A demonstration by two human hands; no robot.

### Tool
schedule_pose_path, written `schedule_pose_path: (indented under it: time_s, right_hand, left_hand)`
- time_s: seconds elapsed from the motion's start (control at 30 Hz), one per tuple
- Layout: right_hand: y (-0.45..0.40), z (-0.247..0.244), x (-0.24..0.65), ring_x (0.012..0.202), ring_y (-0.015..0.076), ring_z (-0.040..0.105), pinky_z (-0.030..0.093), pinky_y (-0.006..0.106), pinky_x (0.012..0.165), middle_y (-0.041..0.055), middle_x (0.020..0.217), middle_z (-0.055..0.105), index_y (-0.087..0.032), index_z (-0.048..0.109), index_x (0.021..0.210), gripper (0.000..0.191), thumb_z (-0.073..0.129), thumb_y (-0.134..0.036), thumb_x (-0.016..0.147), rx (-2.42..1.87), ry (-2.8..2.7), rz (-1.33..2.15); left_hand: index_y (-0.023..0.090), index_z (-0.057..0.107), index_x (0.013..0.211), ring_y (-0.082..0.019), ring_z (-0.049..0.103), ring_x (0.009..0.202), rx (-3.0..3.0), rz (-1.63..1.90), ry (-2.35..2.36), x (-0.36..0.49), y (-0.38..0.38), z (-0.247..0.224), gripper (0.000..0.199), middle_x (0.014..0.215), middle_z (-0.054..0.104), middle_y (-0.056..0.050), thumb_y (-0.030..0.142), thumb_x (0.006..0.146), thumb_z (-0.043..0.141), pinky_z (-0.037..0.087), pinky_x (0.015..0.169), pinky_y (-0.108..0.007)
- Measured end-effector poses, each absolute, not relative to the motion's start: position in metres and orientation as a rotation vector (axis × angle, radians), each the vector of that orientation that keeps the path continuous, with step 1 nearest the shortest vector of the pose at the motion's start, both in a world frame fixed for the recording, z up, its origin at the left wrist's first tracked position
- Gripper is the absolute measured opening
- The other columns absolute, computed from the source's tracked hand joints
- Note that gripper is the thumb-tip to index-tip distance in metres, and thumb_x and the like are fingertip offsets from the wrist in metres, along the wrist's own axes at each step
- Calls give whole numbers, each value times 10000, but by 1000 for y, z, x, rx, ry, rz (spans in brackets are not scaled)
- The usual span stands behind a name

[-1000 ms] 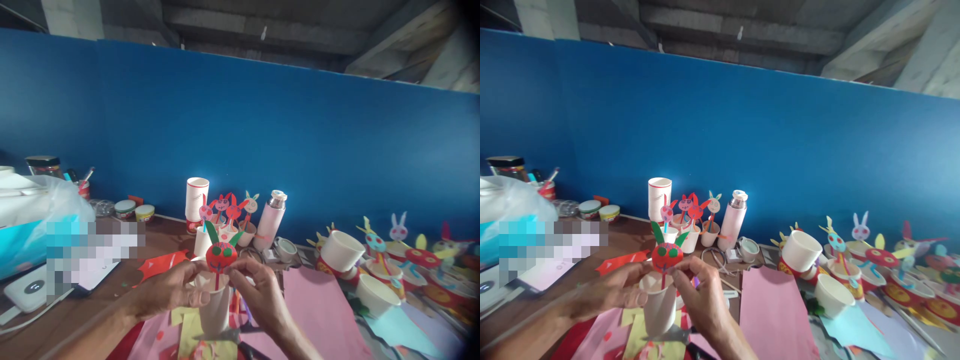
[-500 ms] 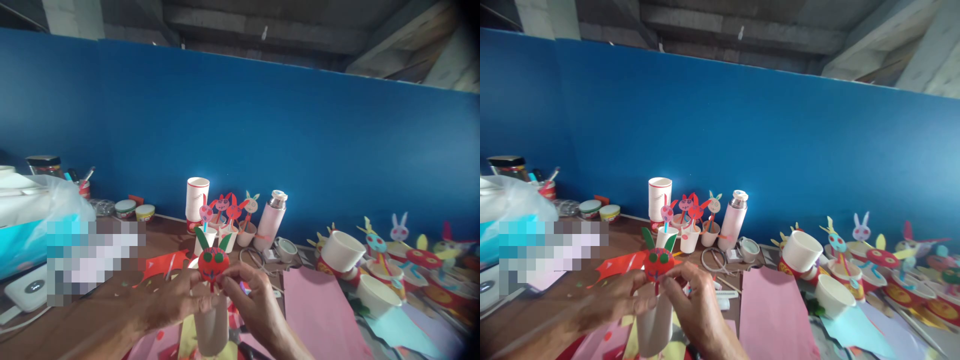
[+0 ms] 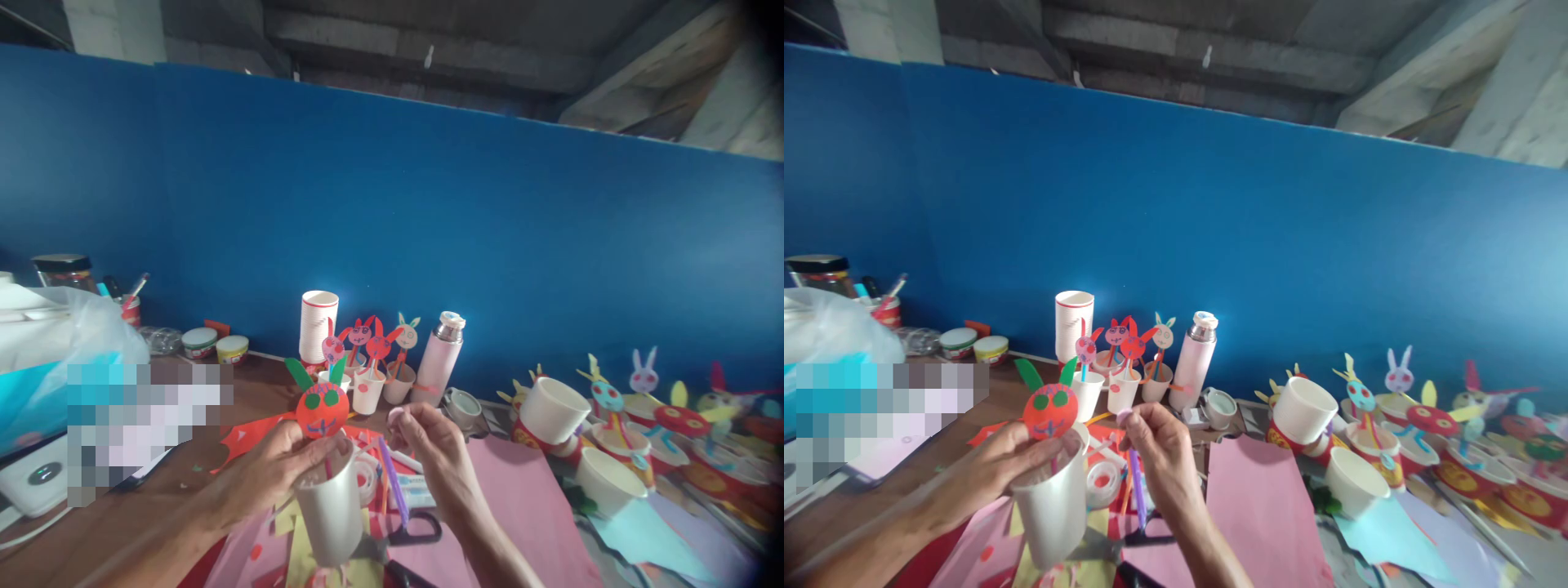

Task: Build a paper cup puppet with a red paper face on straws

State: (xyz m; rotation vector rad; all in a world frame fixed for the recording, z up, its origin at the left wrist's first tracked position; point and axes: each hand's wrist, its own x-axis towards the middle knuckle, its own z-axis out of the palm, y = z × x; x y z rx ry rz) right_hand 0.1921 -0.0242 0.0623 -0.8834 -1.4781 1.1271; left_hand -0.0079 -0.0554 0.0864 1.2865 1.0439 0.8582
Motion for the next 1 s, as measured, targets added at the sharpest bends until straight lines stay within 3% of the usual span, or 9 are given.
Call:
schedule_pose_path:
  time_s: [0.27, 0.53, 0.8, 1.0]
  right_hand:
    - [-14, 53, 189, 547, 100, 482, 367, 214, 553, -2, 576, 566, -138, 598, 620, 237, 618, -353, 715, -912, -1479, 1328]
    - [-12, 42, 185, 571, 104, 510, 378, 216, 582, 7, 606, 599, -141, 574, 627, 209, 636, -324, 708, -906, -1361, 1427]
    - [-14, 39, 179, 533, 97, 502, 374, 208, 548, -9, 559, 583, -142, 549, 635, 135, 609, -236, 711, -914, -1374, 1372]
    - [-15, 34, 174, 551, 100, 504, 379, 211, 545, -28, 586, 562, -158, 524, 724, 58, 578, -177, 725, -876, -1372, 1309]
  left_hand:
    - [180, 674, 920, -251, 593, 966, 1383, 926, 1129, -18, -49, 78, 314, 982, 692, -62, 427, 769, 554, 439, 813, -303]
    - [166, 684, 905, -261, 615, 934, 1426, 956, 1135, -16, -49, 76, 349, 963, 705, -68, 452, 759, 547, 463, 801, -312]
    - [171, 694, 893, -243, 606, 873, 1506, 962, 1163, -11, -53, 83, 356, 887, 710, -52, 456, 745, 541, 466, 694, -255]
    - [137, 679, 844, -212, 598, 744, 1423, 899, 1115, -11, -55, 88, 378, 775, 685, -56, 478, 732, 561, 445, 634, -250]
